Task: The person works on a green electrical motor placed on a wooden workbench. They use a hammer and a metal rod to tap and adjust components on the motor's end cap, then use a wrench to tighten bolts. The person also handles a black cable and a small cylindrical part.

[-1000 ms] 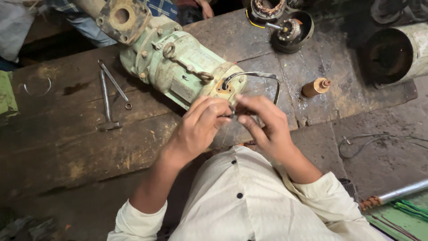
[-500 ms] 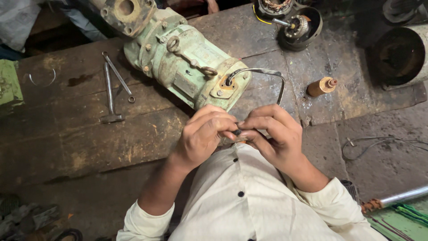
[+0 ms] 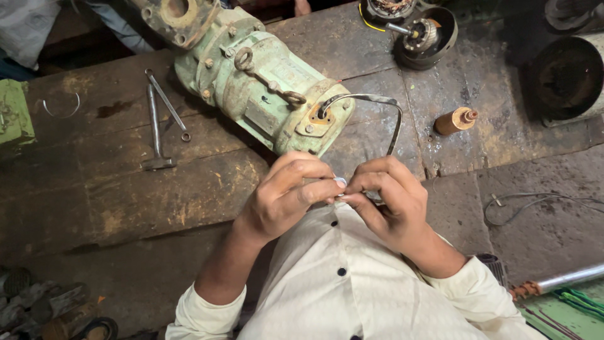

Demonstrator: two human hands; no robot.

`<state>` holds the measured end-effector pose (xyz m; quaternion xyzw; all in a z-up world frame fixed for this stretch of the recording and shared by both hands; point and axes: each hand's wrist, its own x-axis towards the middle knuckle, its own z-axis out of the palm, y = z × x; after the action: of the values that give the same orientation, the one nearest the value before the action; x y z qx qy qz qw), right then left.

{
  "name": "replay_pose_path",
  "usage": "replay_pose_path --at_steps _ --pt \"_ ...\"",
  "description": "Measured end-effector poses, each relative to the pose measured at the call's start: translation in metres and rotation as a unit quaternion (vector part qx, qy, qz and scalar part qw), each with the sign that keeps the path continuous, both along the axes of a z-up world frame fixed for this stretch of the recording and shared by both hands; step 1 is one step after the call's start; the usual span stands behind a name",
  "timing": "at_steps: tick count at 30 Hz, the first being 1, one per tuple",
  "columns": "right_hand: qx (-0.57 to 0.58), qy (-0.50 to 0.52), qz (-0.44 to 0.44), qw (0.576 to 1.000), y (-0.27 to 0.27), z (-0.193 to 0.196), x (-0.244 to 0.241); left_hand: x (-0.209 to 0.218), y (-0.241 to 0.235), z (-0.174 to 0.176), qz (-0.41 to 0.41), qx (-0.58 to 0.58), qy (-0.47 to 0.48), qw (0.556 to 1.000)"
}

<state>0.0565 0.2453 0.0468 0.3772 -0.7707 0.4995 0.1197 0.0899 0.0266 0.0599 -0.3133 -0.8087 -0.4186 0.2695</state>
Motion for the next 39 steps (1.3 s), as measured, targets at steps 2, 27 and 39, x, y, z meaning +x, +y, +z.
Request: replay_pose_path --at_steps 2,27,39 --pt "-0.002 0.000 0.002 1.000 0.000 -0.001 0.000 -0.001 0.000 0.000 -0.008 -0.002 0.001 1.000" --pt "0.218 0.040 0.107 0.969 -0.043 -0.006 -0.006 0.034 -0.009 -0.053 0.143 0.089 -0.088 0.982" --pt "0.140 -0.457 0.269 0.836 -0.077 -0.065 -0.017 0.059 -0.054 -0.102 0.181 0.084 -0.081 0.977"
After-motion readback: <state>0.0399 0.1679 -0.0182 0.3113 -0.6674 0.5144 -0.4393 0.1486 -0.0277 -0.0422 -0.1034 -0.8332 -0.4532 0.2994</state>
